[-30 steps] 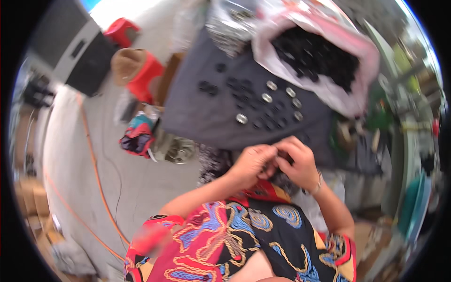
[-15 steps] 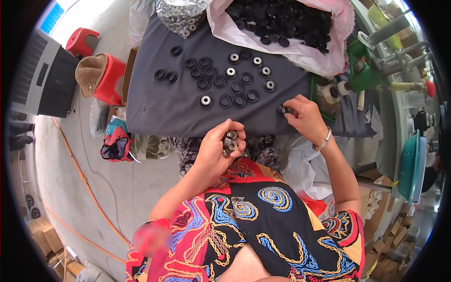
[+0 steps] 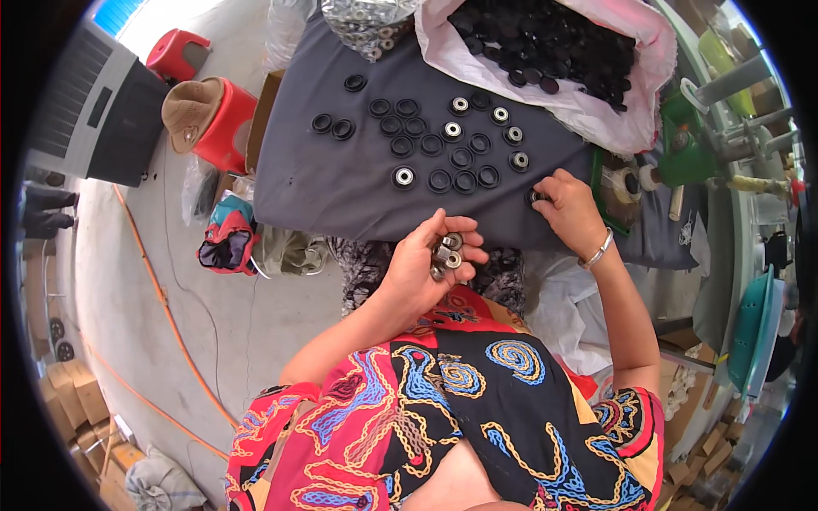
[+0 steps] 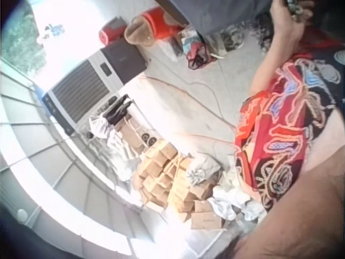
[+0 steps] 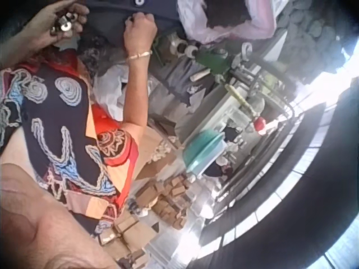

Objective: The person assembles small mechanical components by hand, placing metal inserts into black rubber rings and arranging them on a table. They use a hammer to secure the components and operate a green manual press machine to process the items.

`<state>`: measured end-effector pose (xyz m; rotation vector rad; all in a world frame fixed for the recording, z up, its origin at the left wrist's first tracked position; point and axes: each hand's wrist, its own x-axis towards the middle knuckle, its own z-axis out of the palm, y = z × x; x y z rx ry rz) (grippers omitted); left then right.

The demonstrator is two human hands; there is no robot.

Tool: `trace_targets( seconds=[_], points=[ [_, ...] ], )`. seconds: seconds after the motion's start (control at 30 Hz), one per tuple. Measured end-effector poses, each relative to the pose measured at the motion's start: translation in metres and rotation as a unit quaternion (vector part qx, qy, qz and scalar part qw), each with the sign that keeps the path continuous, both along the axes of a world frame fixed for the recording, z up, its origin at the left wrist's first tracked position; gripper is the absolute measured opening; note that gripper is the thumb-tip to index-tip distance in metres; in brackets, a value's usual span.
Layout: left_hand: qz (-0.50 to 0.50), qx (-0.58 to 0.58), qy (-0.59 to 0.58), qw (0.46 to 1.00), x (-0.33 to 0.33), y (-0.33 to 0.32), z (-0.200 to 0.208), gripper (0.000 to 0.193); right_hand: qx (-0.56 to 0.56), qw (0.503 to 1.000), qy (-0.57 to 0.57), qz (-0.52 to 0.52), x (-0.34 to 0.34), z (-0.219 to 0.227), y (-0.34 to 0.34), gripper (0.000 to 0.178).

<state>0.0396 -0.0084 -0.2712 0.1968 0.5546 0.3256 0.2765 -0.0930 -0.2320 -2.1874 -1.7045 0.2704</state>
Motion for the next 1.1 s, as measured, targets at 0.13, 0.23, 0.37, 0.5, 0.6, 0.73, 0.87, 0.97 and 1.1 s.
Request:
trace_targets(
  seconds=[0.13, 0.23, 0.37, 0.5, 0.6, 0.73, 0.87, 0.97, 1.1],
  points=[
    [0.029, -0.033, -0.03, 0.999, 0.0, -0.001, 0.006, 0.049, 0.096, 0.991, -0.093, 0.017, -0.015, 0.007, -0.006, 0.018],
    [0.065, -0.052, -0.026, 0.996, 0.003, -0.004, 0.011, 0.049, 0.186, 0.979, -0.069, 0.051, -0.044, 0.025, -0.005, 0.019],
    [0.056, -0.045, -0.056, 0.996, -0.002, -0.007, 0.005, 0.047, 0.182, 0.965, 0.073, 0.171, -0.088, 0.02, -0.004, 0.026],
    [0.032, -0.054, -0.062, 0.996, -0.01, -0.004, -0.009, 0.045, 0.165, 0.964, 0.002, 0.21, -0.11, 0.017, -0.001, 0.032],
    [0.056, -0.055, -0.022, 0.997, -0.011, -0.002, -0.006, 0.04, 0.205, 0.953, -0.011, 0.223, -0.116, 0.016, 0.009, 0.035],
    [0.083, -0.056, -0.03, 0.994, -0.026, 0.012, -0.002, 0.025, 0.231, 0.957, 0.058, 0.167, -0.097, 0.027, 0.034, 0.025],
    [0.153, 0.027, -0.03, 0.987, -0.052, 0.048, 0.007, 0.015, 0.186, 0.968, 0.096, 0.14, -0.074, 0.025, 0.072, 0.019],
    [0.221, 0.056, -0.054, 0.972, -0.069, 0.085, 0.009, 0.022, 0.169, 0.97, 0.111, 0.135, -0.065, 0.027, 0.102, 0.018],
    [0.231, 0.115, -0.087, 0.962, -0.084, 0.096, 0.011, 0.033, 0.155, 0.975, 0.094, 0.125, -0.063, 0.034, 0.114, 0.019]
  ],
)
